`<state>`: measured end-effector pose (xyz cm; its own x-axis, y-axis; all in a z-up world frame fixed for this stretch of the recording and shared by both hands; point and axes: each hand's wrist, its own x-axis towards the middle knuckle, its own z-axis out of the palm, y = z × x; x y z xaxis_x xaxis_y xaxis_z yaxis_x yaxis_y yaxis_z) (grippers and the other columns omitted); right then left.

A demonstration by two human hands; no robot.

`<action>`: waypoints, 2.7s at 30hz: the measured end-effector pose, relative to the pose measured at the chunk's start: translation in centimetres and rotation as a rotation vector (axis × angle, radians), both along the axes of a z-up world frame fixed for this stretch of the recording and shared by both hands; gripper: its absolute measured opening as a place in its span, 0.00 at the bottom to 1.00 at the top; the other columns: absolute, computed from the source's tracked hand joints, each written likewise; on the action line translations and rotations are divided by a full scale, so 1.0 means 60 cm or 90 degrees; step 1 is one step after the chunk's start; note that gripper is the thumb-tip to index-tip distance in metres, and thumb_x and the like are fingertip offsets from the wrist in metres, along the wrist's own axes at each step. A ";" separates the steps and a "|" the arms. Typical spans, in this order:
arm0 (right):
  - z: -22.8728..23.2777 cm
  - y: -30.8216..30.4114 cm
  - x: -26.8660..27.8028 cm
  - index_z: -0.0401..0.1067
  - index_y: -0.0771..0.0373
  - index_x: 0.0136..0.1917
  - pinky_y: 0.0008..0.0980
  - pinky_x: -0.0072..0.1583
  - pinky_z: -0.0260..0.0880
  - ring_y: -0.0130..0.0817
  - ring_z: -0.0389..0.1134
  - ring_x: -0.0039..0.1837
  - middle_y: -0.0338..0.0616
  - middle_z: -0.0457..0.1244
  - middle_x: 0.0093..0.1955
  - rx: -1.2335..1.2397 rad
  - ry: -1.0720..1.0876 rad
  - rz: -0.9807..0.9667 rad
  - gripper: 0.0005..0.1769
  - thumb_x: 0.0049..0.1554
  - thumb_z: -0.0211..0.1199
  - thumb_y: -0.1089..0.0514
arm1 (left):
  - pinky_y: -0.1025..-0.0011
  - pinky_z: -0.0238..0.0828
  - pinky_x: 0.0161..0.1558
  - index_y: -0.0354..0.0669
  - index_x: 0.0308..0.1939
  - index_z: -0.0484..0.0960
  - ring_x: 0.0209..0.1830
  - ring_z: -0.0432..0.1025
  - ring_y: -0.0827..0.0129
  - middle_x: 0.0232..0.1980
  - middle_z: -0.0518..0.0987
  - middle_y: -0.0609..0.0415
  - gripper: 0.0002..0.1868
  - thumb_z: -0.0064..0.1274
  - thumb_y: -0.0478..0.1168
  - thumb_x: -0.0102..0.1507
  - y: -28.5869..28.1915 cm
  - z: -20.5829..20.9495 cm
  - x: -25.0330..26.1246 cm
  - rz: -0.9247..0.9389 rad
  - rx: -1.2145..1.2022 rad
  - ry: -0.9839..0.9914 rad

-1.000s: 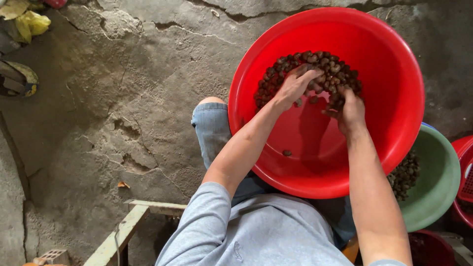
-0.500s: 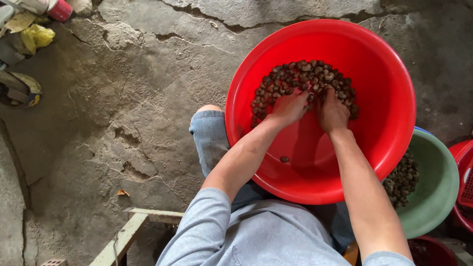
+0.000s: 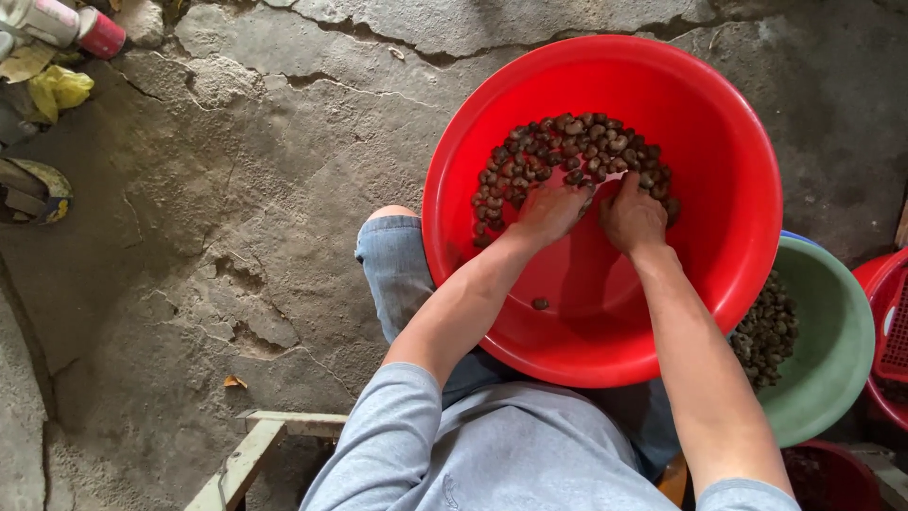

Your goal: Sorting nuts by hand from a large red bowl into a smaller green bowl while sitting on the floor.

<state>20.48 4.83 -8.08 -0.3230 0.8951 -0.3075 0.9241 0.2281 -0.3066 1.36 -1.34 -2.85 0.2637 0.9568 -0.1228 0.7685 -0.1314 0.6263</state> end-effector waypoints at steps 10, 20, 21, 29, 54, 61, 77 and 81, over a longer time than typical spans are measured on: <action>0.088 -0.021 0.007 0.70 0.66 0.62 0.63 0.59 0.68 0.69 0.68 0.60 0.70 0.67 0.55 -0.060 0.225 -0.170 0.22 0.68 0.51 0.46 | 0.53 0.77 0.43 0.39 0.57 0.78 0.43 0.80 0.44 0.44 0.82 0.38 0.17 0.44 0.39 0.67 0.004 -0.026 0.007 -0.002 0.061 0.073; 0.086 -0.047 -0.010 0.64 0.65 0.64 0.60 0.67 0.60 0.69 0.66 0.64 0.72 0.66 0.57 -0.055 0.129 -0.070 0.27 0.63 0.60 0.42 | 0.68 0.65 0.17 0.44 0.39 0.76 0.24 0.71 0.65 0.31 0.79 0.48 0.17 0.57 0.53 0.61 0.043 -0.020 -0.011 0.245 -0.178 -0.509; 0.084 -0.043 -0.010 0.64 0.65 0.64 0.60 0.67 0.60 0.69 0.66 0.64 0.72 0.66 0.57 -0.055 0.130 -0.070 0.27 0.63 0.60 0.42 | 0.68 0.65 0.17 0.44 0.39 0.76 0.24 0.71 0.65 0.31 0.79 0.48 0.17 0.57 0.53 0.61 0.042 0.001 -0.014 0.245 -0.177 -0.509; 0.181 -0.037 -0.003 0.63 0.66 0.55 0.37 0.35 0.65 0.35 0.59 0.37 0.45 0.55 0.33 -0.288 0.757 -0.283 0.16 0.61 0.56 0.53 | 0.65 0.66 0.20 0.35 0.56 0.77 0.29 0.72 0.61 0.40 0.81 0.39 0.20 0.53 0.45 0.65 0.045 0.076 -0.038 0.190 -0.254 -0.971; 0.062 -0.028 -0.025 0.66 0.59 0.64 0.51 0.45 0.71 0.57 0.73 0.45 0.51 0.72 0.48 0.110 0.166 0.034 0.20 0.62 0.66 0.55 | 0.56 0.82 0.53 0.40 0.70 0.68 0.61 0.77 0.48 0.68 0.75 0.38 0.25 0.44 0.49 0.73 0.038 -0.049 -0.027 0.251 -0.037 -0.108; 0.049 -0.028 -0.029 0.65 0.62 0.59 0.54 0.43 0.70 0.60 0.72 0.41 0.54 0.72 0.45 0.108 0.206 -0.003 0.14 0.67 0.56 0.51 | 0.63 0.71 0.29 0.44 0.52 0.78 0.25 0.74 0.63 0.33 0.82 0.54 0.10 0.53 0.42 0.68 0.023 -0.020 -0.024 0.137 -0.065 -0.114; 0.166 -0.010 0.079 0.72 0.76 0.63 0.32 0.39 0.65 0.30 0.60 0.37 0.44 0.66 0.41 0.059 0.516 -0.112 0.24 0.75 0.51 0.49 | 0.52 0.75 0.38 0.36 0.54 0.71 0.36 0.79 0.50 0.36 0.84 0.48 0.20 0.55 0.47 0.68 0.011 0.001 0.016 0.037 -0.163 0.216; 0.073 -0.016 0.069 0.59 0.65 0.66 0.62 0.39 0.69 0.69 0.70 0.40 0.62 0.70 0.40 0.134 0.114 -0.014 0.19 0.70 0.57 0.51 | 0.57 0.72 0.39 0.44 0.46 0.71 0.34 0.74 0.57 0.38 0.78 0.51 0.15 0.57 0.48 0.68 0.024 -0.007 -0.008 0.108 -0.261 0.041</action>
<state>24.62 3.87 -3.72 -0.3348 0.9407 -0.0540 0.8652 0.2842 -0.4131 0.89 0.10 -3.29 0.0859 0.8549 -0.5116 0.7973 0.2490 0.5499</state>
